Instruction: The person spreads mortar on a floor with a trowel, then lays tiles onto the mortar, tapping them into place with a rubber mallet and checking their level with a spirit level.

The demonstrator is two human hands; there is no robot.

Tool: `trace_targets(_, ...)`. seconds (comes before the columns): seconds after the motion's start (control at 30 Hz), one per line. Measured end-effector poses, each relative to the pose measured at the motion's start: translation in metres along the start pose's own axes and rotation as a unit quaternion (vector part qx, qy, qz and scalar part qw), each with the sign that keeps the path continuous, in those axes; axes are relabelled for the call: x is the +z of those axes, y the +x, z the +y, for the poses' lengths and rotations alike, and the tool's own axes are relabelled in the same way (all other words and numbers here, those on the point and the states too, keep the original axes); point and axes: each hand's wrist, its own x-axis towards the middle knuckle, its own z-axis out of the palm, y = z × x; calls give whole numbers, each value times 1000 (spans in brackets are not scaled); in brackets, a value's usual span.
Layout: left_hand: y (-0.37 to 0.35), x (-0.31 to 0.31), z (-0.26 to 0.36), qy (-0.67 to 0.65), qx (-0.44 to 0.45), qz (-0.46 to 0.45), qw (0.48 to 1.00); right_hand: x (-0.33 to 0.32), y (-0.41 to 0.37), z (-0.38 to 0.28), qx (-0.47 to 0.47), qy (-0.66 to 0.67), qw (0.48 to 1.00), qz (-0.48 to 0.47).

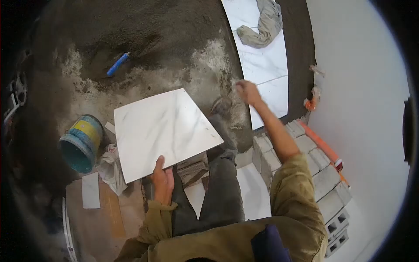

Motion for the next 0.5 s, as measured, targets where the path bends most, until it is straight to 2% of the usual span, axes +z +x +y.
trace_targets(0.03, -3, 3, -2, -10, 3, 5, 1000, -11, 23, 38, -1, -37, 999, -24)
trace_targets(0.07, -6, 4, -1, -13, -5, 20, 1000, -18, 51, 74, 104, -101, 986, -87)
trace_targets(0.13, -13, 20, 2, -15, 13, 32, 999, -33, 111, 153, 162, -192, 963, -100)
trace_targets(0.17, -16, 23, -2, -20, 13, 46, 999, -34, 132, 171, 175, -225, 953, -99)
trace_targets(0.23, -15, 33, -11, -29, 48, 96, 994, -48, 175, 163, 147, -190, 971, -2)
trace_targets(0.3, -15, 47, -22, -30, 60, 138, 988, -40, 233, 172, 133, -224, 965, -26)
trace_targets(0.37, -9, 61, -19, -44, 48, 130, 989, -31, 266, 179, -35, -306, 951, 19)
trace_targets(0.4, -9, 52, -18, 90, 87, 70, 990, -27, 281, 165, 61, -332, 940, -56)
trace_targets(0.43, -10, 43, -17, 227, 142, 20, 963, -6, 297, 227, -101, -403, 910, -8)
trace_targets(0.47, -13, 35, -17, 337, 208, -16, 918, 10, 319, 277, -239, -435, 867, -49)
trace_targets(0.5, 4, 38, -17, -88, 49, 137, 985, -4, 313, 211, -184, -307, 928, -106)
